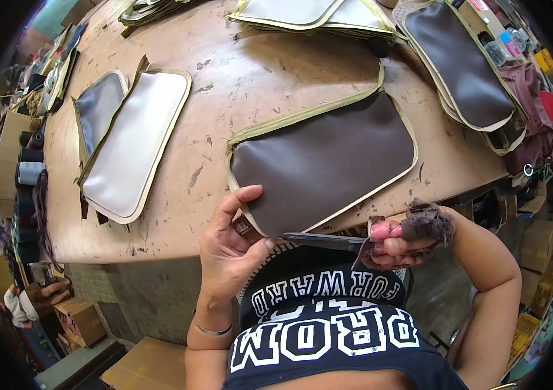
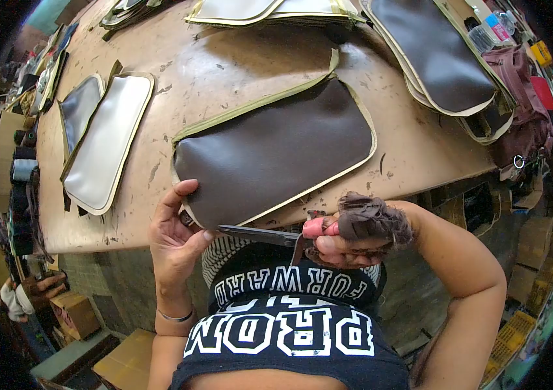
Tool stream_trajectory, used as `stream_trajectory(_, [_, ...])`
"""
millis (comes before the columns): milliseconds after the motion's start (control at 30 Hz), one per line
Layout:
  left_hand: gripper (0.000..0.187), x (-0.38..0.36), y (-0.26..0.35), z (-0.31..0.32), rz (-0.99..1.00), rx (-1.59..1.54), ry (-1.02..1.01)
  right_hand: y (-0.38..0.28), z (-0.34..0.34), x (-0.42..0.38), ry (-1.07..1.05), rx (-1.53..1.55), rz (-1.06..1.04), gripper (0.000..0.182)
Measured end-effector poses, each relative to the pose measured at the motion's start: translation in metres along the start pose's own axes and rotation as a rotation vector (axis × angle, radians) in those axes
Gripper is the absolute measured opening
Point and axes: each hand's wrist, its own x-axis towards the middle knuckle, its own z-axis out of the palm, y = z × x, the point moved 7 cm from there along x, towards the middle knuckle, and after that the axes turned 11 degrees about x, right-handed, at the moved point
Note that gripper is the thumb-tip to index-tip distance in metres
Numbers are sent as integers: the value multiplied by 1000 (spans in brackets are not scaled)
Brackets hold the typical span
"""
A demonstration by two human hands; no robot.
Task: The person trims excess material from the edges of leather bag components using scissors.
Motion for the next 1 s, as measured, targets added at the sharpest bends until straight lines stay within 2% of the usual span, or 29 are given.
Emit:
stream_trajectory(100, [51,0,0,-1,-7,-22,14,7,0,5,-157,-59,35,47])
stream_trajectory(200, [50,0,1,-3,18,-32,16,9,9,9,-353,25,-40,43])
stream_trajectory(300, [49,0,-2,-8,44,-14,-2,8,13,12,-394,73,-48,44])
stream_trajectory(400, [49,1,-1,-10,33,1,6,7,15,17,-422,95,-113,44])
stream_trajectory(500, [49,1,0,-9,37,14,-7,5,18,20,-384,120,-110,44])
stream_trajectory(600, [49,0,0,-9,31,-28,-26,10,17,22,-438,160,-109,42])
stream_trajectory(700, [49,0,6,-6,76,-65,-63,4,18,21,-371,99,-153,40])
stream_trajectory(867, [49,-2,-1,-9,35,-32,-24,-2,15,17,-315,42,-216,41])
stream_trajectory(1000, [49,-1,-1,-10,21,-53,-22,5,16,17,-416,108,-153,42])
